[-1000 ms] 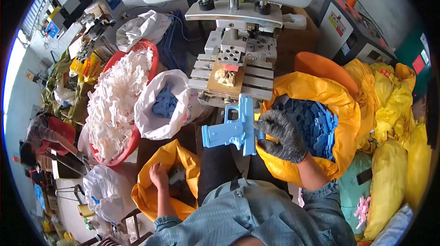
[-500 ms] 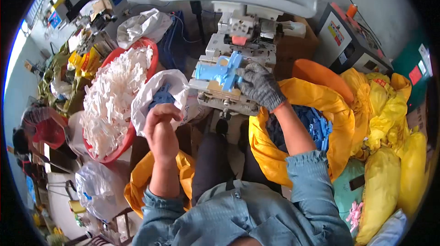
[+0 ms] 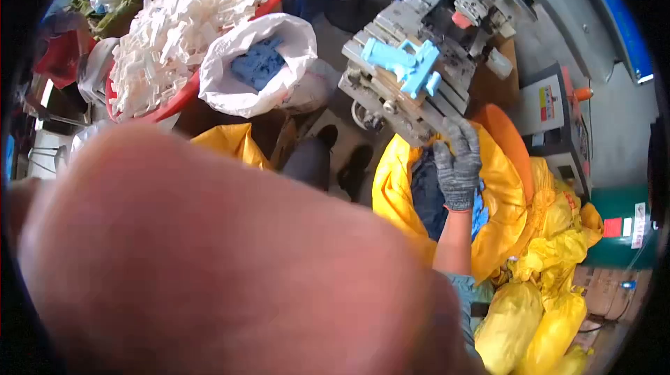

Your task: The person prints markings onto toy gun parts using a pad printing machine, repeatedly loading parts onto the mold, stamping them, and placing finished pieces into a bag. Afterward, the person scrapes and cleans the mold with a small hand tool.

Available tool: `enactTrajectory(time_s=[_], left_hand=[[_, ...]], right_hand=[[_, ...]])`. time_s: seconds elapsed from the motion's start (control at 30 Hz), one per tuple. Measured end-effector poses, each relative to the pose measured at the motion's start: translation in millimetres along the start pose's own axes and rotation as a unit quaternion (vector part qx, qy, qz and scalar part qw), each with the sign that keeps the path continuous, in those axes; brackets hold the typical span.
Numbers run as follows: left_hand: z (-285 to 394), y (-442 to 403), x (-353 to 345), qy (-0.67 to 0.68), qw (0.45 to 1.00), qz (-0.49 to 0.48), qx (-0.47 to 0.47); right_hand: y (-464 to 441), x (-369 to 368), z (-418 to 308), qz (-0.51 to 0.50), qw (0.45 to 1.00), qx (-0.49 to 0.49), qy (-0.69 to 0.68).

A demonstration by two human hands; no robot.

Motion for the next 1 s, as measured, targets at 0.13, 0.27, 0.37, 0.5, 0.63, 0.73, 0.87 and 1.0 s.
enactTrajectory(time_s=[0.13, 0.27, 0.37, 0.5, 0.63, 0.73, 0.87, 1.0], left_hand=[[5, 4, -5, -0.057, 0.994, 0.016, -0.094], [10, 11, -9, -0.102, 0.974, 0.024, -0.2], [12, 15, -9, -0.12, 0.955, 0.024, -0.271], [-5, 20, -1, 0.284, 0.947, 0.008, 0.152], [-10, 77, 26, 0.145, 0.926, 0.066, 0.343], [-13, 133, 23, 0.028, 0.877, 0.269, 0.398], [-7, 171, 30, -0.053, 0.795, 0.298, 0.525], [-8, 205, 35, -0.095, 0.774, 0.277, 0.562]], right_hand=[[63, 15, 23, 0.052, 0.994, -0.095, 0.012], [139, 5, 74, 0.032, 0.963, -0.255, -0.084], [178, -24, 111, -0.079, 0.925, -0.347, -0.132], [189, -84, 161, -0.061, 0.905, -0.388, -0.165], [127, -119, 210, -0.036, 0.879, -0.471, -0.069], [124, -131, 226, 0.034, 0.859, -0.494, -0.127], [160, -137, 237, 0.201, 0.805, -0.497, -0.254], [236, -65, 148, 0.467, 0.519, -0.581, -0.419]])
Point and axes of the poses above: each hand's wrist, its own y-axis away from the middle knuckle, its own x-axis out of the back of the hand, z = x × y, the point moved 3 cm from there along -y, towards the middle knuckle, and after that the axes turned 3 degrees about x, right-handed, at the moved point
